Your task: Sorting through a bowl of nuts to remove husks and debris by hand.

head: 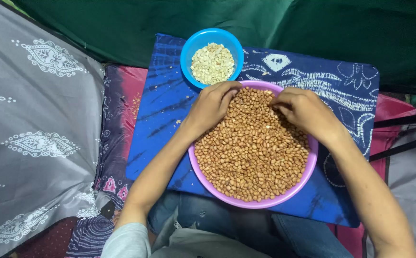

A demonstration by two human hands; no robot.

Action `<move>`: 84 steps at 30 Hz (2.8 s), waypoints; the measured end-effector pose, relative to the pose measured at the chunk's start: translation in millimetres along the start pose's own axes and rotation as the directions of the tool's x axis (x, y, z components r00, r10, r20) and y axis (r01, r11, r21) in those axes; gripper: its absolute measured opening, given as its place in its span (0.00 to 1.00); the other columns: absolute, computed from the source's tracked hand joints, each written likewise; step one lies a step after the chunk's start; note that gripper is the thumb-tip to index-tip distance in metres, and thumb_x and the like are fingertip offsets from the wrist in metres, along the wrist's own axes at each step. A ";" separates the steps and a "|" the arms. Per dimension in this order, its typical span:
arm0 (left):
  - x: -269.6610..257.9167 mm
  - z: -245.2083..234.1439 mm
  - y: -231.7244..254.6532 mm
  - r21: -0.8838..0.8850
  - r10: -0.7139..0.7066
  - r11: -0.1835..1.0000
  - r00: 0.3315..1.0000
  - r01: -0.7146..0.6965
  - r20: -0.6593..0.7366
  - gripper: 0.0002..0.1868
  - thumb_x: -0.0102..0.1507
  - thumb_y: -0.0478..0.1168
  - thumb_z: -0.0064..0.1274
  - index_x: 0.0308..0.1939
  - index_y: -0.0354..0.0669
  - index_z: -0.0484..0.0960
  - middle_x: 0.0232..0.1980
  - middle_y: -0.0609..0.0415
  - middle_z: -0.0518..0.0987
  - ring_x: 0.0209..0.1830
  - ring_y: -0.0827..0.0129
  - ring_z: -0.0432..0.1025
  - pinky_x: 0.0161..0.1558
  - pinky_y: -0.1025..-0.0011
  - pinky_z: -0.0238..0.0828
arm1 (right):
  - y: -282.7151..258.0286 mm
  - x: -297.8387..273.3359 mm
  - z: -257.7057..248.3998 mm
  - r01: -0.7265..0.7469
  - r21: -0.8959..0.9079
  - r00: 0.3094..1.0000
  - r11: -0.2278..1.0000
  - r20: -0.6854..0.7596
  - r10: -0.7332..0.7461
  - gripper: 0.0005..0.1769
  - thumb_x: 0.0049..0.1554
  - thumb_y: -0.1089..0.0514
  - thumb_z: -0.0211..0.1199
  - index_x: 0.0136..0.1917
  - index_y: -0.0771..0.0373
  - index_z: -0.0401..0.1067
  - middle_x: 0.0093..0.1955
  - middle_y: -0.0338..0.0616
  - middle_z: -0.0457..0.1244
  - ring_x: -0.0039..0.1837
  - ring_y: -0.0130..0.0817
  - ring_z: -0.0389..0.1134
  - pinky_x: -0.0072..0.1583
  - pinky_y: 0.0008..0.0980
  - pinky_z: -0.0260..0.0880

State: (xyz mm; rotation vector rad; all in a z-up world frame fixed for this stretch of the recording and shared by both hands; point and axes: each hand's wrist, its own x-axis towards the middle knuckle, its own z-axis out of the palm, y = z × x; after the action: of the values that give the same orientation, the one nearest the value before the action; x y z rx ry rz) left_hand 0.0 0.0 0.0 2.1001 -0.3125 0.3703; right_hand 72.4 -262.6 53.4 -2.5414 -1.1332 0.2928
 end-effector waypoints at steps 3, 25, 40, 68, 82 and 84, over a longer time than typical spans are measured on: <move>-0.8 3.7 -4.8 0.046 -0.048 0.998 0.999 0.047 0.015 0.14 0.71 0.35 0.45 0.57 0.47 0.81 0.51 0.48 0.84 0.54 0.51 0.78 0.55 0.57 0.76 | -6.6 -1.8 1.6 -0.010 0.048 0.998 0.999 -0.061 0.013 0.19 0.57 0.74 0.60 0.61 0.67 0.79 0.56 0.55 0.70 0.60 0.49 0.72 0.65 0.46 0.72; -3.6 -15.5 12.3 -0.119 0.062 0.993 0.946 -0.025 0.317 0.12 0.65 0.35 0.55 0.52 0.39 0.83 0.47 0.41 0.84 0.51 0.43 0.77 0.54 0.52 0.73 | -30.2 -48.0 58.5 0.274 -0.034 0.961 0.961 -0.017 -0.275 0.18 0.54 0.67 0.64 0.58 0.60 0.79 0.58 0.50 0.70 0.66 0.44 0.69 0.68 0.42 0.71; -3.9 0.6 16.1 0.186 -0.093 0.982 0.924 0.024 0.371 0.25 0.72 0.40 0.40 0.69 0.27 0.68 0.70 0.31 0.69 0.73 0.43 0.63 0.71 0.52 0.59 | -16.0 7.2 27.2 0.009 -0.023 0.997 1.000 -0.079 -0.011 0.25 0.57 0.72 0.59 0.68 0.66 0.73 0.66 0.56 0.67 0.70 0.47 0.66 0.73 0.45 0.64; -0.5 -29.8 11.7 -0.343 -0.123 0.891 0.886 0.296 0.446 0.27 0.58 0.29 0.64 0.62 0.39 0.78 0.53 0.44 0.82 0.54 0.61 0.75 0.58 0.67 0.72 | -62.9 -21.3 8.9 -0.063 0.089 0.980 0.994 0.193 0.045 0.20 0.56 0.72 0.61 0.61 0.65 0.77 0.61 0.54 0.70 0.68 0.44 0.69 0.72 0.44 0.67; -3.4 -17.7 4.2 -0.309 -0.093 0.917 0.888 0.253 0.451 0.22 0.59 0.30 0.63 0.57 0.38 0.80 0.47 0.45 0.84 0.46 0.63 0.77 0.51 0.67 0.75 | -56.4 -6.9 13.8 -0.154 0.277 0.988 0.948 0.063 0.142 0.21 0.59 0.69 0.62 0.64 0.59 0.78 0.59 0.53 0.72 0.48 0.41 0.75 0.57 0.38 0.75; -4.6 -14.9 3.2 -0.309 -0.040 0.932 0.903 0.188 0.428 0.20 0.59 0.31 0.62 0.56 0.39 0.80 0.46 0.45 0.84 0.42 0.62 0.77 0.49 0.65 0.74 | -44.8 -9.9 22.1 -0.065 0.427 0.991 0.902 -0.081 0.110 0.20 0.56 0.69 0.67 0.61 0.59 0.79 0.53 0.49 0.74 0.60 0.52 0.74 0.63 0.49 0.71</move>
State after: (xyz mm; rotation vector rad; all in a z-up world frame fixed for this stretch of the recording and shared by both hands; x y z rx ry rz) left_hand -7.5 11.4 8.2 1.8209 -0.4631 -0.2036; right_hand 28.3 -237.1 50.9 -2.1933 -0.8108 0.3797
